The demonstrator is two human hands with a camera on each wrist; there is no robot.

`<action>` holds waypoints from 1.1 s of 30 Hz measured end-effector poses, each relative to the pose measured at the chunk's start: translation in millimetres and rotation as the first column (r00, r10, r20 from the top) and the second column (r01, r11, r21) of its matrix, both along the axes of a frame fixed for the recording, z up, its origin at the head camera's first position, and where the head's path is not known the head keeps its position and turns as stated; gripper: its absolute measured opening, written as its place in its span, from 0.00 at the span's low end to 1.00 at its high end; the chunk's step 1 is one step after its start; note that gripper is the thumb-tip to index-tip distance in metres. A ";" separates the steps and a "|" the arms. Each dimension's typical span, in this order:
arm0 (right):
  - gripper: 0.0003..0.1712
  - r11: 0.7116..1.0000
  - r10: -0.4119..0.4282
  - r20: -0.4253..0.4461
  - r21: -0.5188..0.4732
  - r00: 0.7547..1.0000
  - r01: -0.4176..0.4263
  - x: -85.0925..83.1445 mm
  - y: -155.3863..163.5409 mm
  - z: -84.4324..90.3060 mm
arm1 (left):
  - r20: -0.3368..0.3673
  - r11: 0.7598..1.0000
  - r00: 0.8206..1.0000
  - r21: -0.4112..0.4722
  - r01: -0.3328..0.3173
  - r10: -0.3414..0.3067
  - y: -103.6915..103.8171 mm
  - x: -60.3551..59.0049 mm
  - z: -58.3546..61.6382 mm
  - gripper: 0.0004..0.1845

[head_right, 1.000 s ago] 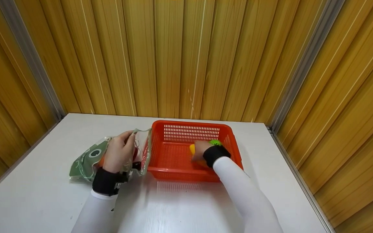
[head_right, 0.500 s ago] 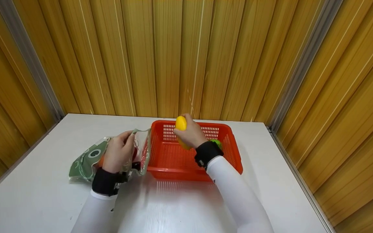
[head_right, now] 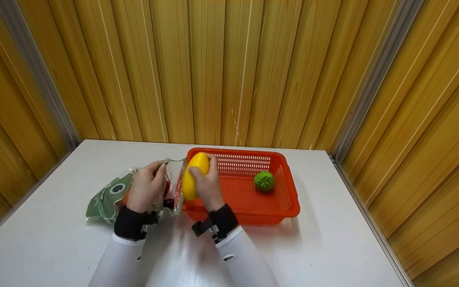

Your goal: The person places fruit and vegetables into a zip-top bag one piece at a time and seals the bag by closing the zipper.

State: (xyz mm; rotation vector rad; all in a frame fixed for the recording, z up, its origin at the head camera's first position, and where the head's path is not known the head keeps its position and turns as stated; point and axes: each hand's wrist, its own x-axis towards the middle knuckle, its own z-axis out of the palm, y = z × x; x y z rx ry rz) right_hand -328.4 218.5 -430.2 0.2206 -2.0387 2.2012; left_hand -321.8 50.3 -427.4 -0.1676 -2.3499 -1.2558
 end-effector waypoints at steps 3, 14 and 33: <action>0.30 0.998 -0.026 0.025 -0.053 0.999 0.027 0.6 -20.7 -12.2 | 0.018 1.000 1.000 0.001 0.002 -0.002 -1.5 0.9 1.5 0.18; 0.28 0.992 0.045 0.103 -0.125 0.994 -0.032 2.1 -65.1 -36.8 | 0.027 1.000 1.000 0.006 -0.010 0.010 1.6 0.0 2.1 0.18; 0.33 0.965 0.262 -0.013 -0.025 0.965 -0.263 7.7 -66.2 -48.0 | -0.171 0.986 0.981 -0.120 -0.117 0.095 0.5 6.9 2.2 0.13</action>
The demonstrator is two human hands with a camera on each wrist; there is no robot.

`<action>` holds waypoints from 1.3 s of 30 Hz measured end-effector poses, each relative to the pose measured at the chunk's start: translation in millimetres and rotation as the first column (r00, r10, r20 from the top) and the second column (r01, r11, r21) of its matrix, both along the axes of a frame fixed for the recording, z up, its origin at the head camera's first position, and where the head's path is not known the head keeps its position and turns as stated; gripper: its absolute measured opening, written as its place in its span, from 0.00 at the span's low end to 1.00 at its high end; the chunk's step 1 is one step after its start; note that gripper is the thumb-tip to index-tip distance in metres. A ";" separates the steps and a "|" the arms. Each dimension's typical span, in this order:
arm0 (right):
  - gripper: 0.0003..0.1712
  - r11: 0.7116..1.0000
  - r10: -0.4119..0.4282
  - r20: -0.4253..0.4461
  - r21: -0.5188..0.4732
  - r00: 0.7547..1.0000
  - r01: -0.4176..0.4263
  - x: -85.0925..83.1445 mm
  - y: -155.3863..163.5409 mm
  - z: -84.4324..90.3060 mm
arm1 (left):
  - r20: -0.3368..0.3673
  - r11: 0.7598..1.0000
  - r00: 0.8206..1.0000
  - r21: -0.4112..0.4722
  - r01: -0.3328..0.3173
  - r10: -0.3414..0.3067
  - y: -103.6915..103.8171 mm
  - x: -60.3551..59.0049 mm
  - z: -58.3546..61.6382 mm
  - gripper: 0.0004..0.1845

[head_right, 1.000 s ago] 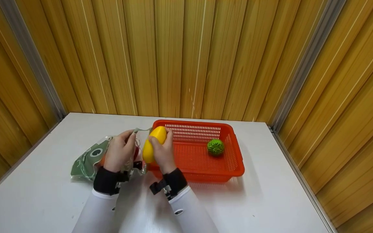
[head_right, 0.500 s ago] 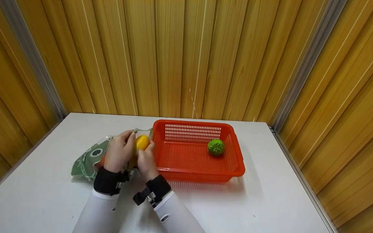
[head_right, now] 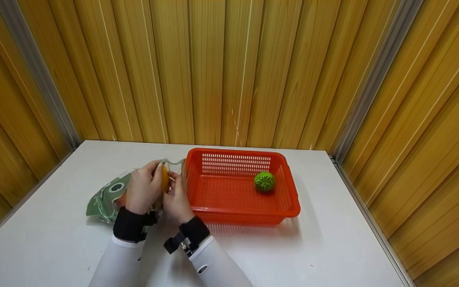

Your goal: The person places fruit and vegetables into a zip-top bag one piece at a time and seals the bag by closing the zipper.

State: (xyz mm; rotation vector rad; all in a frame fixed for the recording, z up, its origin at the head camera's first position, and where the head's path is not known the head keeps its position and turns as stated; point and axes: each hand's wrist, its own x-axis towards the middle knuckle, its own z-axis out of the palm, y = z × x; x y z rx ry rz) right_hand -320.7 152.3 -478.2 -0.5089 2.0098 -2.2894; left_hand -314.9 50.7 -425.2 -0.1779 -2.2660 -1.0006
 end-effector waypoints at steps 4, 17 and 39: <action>0.25 0.992 -0.059 -0.084 0.111 0.995 0.068 -1.7 -0.8 -2.3 | 0.002 1.000 1.000 -0.006 -0.008 0.008 1.5 0.2 -0.4 0.14; 0.27 0.869 0.070 -0.279 0.489 0.958 0.079 -2.5 5.9 0.1 | 0.024 0.998 0.999 0.046 0.035 -0.036 0.2 0.7 -0.2 0.15; 0.10 0.725 -0.262 -0.444 0.495 0.857 0.479 -11.0 4.4 -2.2 | 0.008 0.991 0.996 0.102 0.083 -0.085 -12.4 -10.5 -13.9 0.14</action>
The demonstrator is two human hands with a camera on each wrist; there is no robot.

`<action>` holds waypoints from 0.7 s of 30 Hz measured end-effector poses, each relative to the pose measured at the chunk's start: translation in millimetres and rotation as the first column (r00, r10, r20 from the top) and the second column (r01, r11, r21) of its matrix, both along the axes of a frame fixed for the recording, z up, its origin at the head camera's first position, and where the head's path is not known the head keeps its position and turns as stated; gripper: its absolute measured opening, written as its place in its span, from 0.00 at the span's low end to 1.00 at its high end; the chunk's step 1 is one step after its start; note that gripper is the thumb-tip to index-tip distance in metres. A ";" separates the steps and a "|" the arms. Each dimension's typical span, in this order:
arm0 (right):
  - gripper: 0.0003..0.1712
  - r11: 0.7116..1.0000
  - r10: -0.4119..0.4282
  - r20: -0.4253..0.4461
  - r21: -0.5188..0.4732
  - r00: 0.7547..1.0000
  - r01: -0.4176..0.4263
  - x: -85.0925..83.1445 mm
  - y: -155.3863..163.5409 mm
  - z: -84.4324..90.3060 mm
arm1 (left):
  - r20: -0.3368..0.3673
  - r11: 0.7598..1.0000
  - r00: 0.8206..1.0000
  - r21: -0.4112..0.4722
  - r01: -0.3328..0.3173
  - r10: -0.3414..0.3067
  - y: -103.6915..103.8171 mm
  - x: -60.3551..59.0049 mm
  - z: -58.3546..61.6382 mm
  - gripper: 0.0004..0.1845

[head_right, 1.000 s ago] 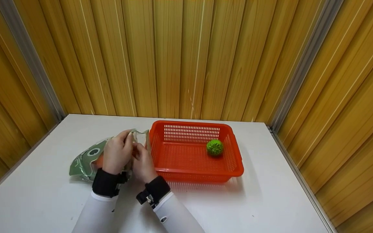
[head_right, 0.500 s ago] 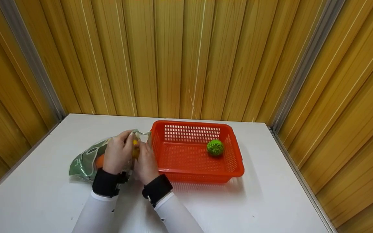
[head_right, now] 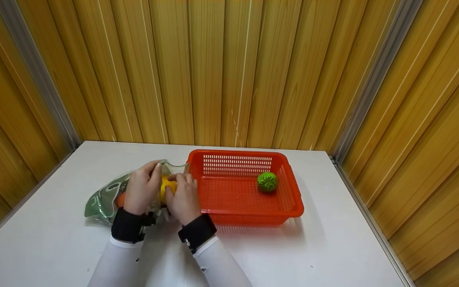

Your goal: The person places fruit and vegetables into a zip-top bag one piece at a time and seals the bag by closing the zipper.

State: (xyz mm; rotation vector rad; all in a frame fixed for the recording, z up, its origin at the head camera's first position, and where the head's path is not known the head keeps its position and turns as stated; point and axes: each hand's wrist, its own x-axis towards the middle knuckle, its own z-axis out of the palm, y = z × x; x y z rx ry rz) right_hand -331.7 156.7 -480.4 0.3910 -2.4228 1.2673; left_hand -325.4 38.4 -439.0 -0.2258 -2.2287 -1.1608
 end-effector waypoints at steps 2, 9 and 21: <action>0.08 0.998 0.013 0.001 -0.057 1.000 -0.013 0.3 3.2 4.2 | 0.004 1.000 1.000 0.003 -0.005 0.005 -0.5 -0.4 0.2 0.14; 0.06 0.981 0.019 0.025 -0.192 1.000 -0.014 5.8 26.0 24.9 | 0.009 1.000 1.000 0.016 -0.012 0.011 -1.3 -2.4 -2.2 0.14; 0.11 0.992 -0.028 0.112 -0.117 0.993 0.041 -17.6 86.4 63.1 | 0.028 1.000 1.000 0.030 -0.005 0.004 -3.7 -2.6 -1.0 0.15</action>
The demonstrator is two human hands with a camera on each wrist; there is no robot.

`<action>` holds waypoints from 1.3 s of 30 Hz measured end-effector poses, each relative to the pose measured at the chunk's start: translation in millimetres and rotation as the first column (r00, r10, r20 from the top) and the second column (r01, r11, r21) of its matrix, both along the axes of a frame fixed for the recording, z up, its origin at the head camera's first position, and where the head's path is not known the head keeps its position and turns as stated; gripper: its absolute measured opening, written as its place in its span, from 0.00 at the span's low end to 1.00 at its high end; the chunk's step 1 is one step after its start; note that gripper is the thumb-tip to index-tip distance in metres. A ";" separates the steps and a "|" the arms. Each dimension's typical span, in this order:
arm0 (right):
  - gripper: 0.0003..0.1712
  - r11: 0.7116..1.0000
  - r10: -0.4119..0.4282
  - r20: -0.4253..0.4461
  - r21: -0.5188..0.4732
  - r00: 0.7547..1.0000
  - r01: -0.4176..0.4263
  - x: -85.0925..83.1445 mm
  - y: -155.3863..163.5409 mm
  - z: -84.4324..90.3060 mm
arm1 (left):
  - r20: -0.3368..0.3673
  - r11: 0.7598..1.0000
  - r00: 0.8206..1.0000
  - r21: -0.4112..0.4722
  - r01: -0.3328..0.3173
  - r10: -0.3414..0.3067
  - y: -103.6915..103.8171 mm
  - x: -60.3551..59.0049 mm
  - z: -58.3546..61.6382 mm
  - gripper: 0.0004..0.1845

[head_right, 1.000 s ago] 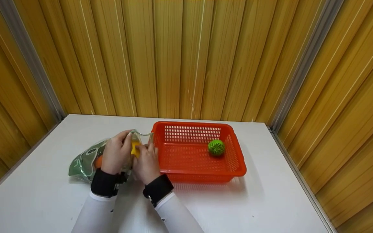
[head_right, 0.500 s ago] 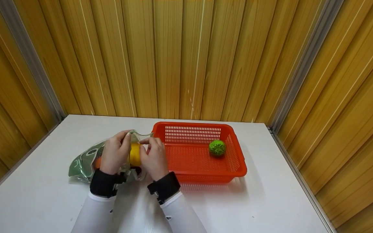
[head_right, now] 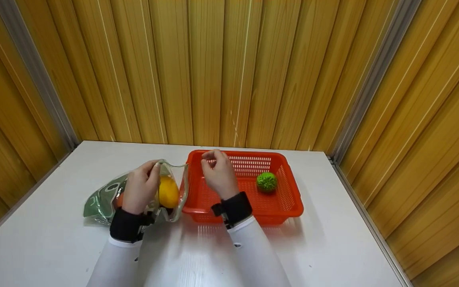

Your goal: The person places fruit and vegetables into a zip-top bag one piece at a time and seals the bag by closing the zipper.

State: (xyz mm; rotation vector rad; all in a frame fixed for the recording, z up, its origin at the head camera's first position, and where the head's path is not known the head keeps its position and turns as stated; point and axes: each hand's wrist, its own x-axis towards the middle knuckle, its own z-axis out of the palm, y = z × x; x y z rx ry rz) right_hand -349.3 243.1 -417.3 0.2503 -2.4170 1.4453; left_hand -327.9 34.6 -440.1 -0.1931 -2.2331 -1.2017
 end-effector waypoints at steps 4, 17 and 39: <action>0.18 0.995 -0.041 0.103 0.099 0.994 0.031 -21.5 26.5 8.0 | -0.004 1.000 1.000 0.011 0.003 -0.003 -0.6 1.3 0.8 0.15; 0.38 0.778 -0.333 0.287 0.622 0.898 0.090 -80.7 121.3 -23.4 | -0.010 1.000 1.000 0.010 0.004 -0.004 -3.1 4.8 1.3 0.15; 0.40 0.767 -0.210 0.518 0.613 0.829 -0.188 -76.7 146.9 -59.5 | 0.007 1.000 1.000 0.013 0.007 -0.007 1.8 5.6 0.0 0.14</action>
